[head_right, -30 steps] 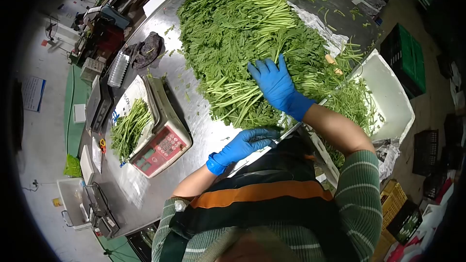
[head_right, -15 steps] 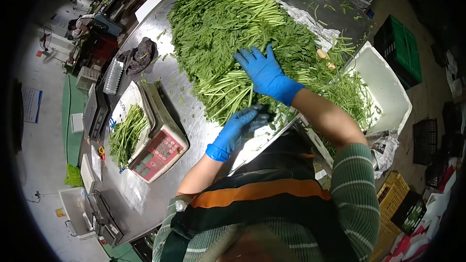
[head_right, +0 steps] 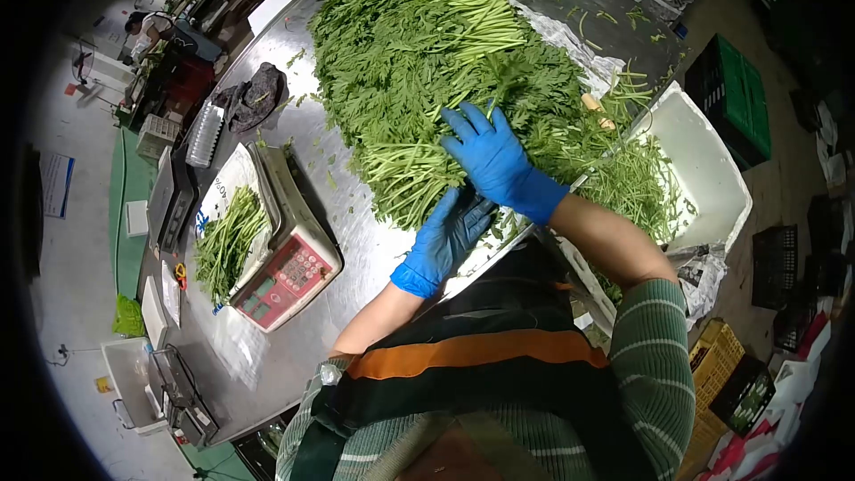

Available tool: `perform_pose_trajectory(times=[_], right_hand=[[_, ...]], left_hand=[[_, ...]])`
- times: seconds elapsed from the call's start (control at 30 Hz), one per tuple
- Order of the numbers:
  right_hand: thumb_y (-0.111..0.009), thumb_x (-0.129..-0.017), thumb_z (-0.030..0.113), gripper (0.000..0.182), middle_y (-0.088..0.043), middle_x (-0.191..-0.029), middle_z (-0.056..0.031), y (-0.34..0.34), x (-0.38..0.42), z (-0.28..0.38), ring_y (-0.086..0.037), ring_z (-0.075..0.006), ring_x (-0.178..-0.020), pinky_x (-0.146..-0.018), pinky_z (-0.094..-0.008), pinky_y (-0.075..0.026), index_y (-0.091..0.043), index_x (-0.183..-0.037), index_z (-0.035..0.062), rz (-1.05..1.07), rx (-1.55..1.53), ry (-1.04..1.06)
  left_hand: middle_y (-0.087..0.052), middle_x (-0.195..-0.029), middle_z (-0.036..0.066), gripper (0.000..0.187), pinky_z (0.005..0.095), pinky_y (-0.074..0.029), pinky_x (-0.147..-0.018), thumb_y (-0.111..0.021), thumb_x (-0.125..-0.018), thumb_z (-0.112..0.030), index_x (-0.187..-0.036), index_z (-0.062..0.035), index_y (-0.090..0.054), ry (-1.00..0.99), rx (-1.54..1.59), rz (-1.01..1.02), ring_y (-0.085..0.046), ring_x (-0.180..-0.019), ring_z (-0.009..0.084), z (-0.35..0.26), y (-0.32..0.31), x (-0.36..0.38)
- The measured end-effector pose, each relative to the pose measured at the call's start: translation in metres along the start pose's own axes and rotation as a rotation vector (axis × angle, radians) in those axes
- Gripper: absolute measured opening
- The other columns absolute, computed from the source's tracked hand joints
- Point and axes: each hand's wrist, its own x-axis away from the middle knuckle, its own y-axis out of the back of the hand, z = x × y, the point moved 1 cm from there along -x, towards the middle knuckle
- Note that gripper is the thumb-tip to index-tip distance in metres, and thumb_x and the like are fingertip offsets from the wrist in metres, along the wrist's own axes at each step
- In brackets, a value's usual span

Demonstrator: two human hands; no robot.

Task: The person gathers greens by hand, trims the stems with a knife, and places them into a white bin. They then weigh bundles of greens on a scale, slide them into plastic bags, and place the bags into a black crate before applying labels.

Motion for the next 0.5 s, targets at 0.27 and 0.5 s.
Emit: perform_pose_trajectory(times=[0.27, 0.5], right_hand=[[-0.058, -0.064, 0.015, 0.048, -0.052, -0.099, -0.0072, 0.001, -0.009, 0.008, -0.052, -0.0258, -0.093, -0.069, -0.0349, -0.046, -0.049, -0.110, 0.0065, 0.280, -0.097, -0.125], [-0.058, -0.064, 0.016, 0.035, -0.052, -0.088, -0.0089, 0.003, 0.042, 0.039, -0.054, -0.0252, -0.081, -0.057, -0.0354, -0.046, -0.054, -0.097, 0.0040, 0.362, -0.267, 0.003]], left_hand=[[-0.054, -0.101, 0.009, 0.035, 0.0364, -0.046, -0.085, -0.057, -0.083, -0.030, -0.108, -0.0083, -0.047, 0.010, 0.226, 0.095, -0.053, -0.098, 0.0233, -0.005, -0.025, -0.010], [-0.049, -0.114, 0.009, 0.038, 0.0358, -0.044, -0.087, -0.058, -0.083, -0.024, -0.115, -0.0076, -0.044, -0.058, 0.287, -0.006, -0.051, -0.101, 0.0206, 0.011, -0.008, 0.001]])
